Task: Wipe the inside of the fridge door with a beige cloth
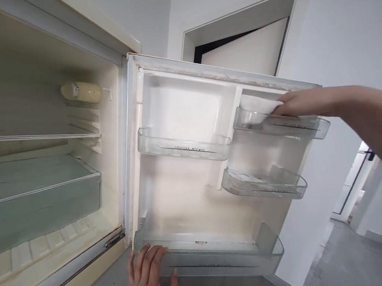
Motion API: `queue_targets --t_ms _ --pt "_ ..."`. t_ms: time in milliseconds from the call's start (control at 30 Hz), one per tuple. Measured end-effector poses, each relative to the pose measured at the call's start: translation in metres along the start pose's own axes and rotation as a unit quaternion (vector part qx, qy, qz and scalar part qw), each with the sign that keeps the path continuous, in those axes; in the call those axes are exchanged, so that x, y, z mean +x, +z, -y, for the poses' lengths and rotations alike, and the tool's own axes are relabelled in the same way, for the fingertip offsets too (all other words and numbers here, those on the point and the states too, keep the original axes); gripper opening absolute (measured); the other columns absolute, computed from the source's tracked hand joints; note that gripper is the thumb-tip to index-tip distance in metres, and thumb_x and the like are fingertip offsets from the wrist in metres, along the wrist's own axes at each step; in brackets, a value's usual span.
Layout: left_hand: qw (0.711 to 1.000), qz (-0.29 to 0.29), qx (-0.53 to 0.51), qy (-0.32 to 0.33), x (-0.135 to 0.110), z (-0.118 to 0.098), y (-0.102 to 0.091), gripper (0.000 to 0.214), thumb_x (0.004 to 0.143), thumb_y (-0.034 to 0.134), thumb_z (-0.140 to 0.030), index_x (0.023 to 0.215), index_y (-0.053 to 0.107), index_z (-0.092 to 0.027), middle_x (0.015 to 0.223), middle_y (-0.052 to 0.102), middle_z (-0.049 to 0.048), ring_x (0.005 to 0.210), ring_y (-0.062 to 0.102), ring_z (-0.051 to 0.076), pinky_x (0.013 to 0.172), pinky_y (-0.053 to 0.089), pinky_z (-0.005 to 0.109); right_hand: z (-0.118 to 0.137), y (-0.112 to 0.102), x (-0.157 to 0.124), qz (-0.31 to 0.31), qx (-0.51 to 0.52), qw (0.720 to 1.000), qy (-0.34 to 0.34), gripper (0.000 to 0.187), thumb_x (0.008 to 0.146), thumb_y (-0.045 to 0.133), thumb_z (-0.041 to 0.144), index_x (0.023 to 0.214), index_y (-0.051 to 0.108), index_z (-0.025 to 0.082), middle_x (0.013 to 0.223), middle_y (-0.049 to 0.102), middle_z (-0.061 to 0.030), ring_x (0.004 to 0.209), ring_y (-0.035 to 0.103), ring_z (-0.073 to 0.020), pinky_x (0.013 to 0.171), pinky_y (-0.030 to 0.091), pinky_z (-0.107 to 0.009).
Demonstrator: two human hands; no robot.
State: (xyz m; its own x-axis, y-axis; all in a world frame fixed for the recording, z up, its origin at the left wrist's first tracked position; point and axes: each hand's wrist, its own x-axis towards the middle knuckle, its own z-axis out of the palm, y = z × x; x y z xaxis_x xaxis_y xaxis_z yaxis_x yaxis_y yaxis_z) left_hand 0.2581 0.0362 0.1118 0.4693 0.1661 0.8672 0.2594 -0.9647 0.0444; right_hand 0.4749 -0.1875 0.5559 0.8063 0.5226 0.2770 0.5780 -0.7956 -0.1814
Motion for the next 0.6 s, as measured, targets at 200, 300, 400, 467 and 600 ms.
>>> queue_targets --t_ms 200,300,400,467,600 --pt "1.000 0.003 -0.008 0.001 0.001 -0.001 -0.001 0.043 0.076 0.062 -0.028 0.116 0.051 -0.017 0.110 0.064 0.0073 0.122 0.041 0.026 0.112 0.018 0.044 0.021 0.021 0.005 -0.041 0.319 0.947 -0.019 0.006 0.077 0.061 0.023 0.079 0.064 0.019 0.089 0.070 -0.0058 0.086 0.065 -0.0194 0.074 0.057 -0.026" --pt "1.000 -0.001 -0.009 0.008 0.003 0.001 -0.001 0.041 0.077 0.062 -0.025 0.116 0.052 -0.017 0.110 0.064 0.0075 0.122 0.040 0.026 0.110 0.019 0.043 0.016 0.024 0.005 -0.062 0.411 0.909 -0.034 0.012 0.078 0.059 0.021 0.088 0.064 0.017 0.089 0.069 -0.0058 0.083 0.065 -0.0177 0.069 0.057 -0.026" --pt "1.000 -0.011 -0.013 0.021 0.004 0.004 -0.002 0.042 0.076 0.063 -0.023 0.115 0.052 -0.015 0.109 0.064 0.0089 0.120 0.041 0.027 0.109 0.020 0.044 0.017 0.025 0.002 -0.043 0.461 0.885 -0.053 0.018 0.079 0.057 0.019 0.095 0.064 0.016 0.088 0.069 -0.0049 0.079 0.065 -0.0177 0.067 0.057 -0.028" --pt "0.999 -0.020 -0.015 0.030 0.004 0.007 -0.002 0.042 0.075 0.064 -0.023 0.115 0.053 -0.014 0.107 0.064 0.0098 0.118 0.042 0.027 0.108 0.021 0.044 0.020 0.025 0.000 -0.044 0.455 0.888 -0.054 0.019 0.079 0.058 0.020 0.096 0.064 0.015 0.088 0.069 -0.0049 0.077 0.066 -0.0183 0.063 0.055 -0.028" --pt "0.999 -0.025 -0.017 0.033 0.004 0.010 0.002 0.043 0.074 0.066 -0.024 0.113 0.053 -0.014 0.106 0.065 0.0110 0.117 0.043 0.029 0.106 0.022 0.045 0.017 0.020 -0.004 -0.057 0.372 0.924 -0.067 0.022 0.080 0.062 0.030 0.092 0.067 0.012 0.084 0.070 -0.0062 0.071 0.064 -0.0184 0.055 0.048 -0.025"
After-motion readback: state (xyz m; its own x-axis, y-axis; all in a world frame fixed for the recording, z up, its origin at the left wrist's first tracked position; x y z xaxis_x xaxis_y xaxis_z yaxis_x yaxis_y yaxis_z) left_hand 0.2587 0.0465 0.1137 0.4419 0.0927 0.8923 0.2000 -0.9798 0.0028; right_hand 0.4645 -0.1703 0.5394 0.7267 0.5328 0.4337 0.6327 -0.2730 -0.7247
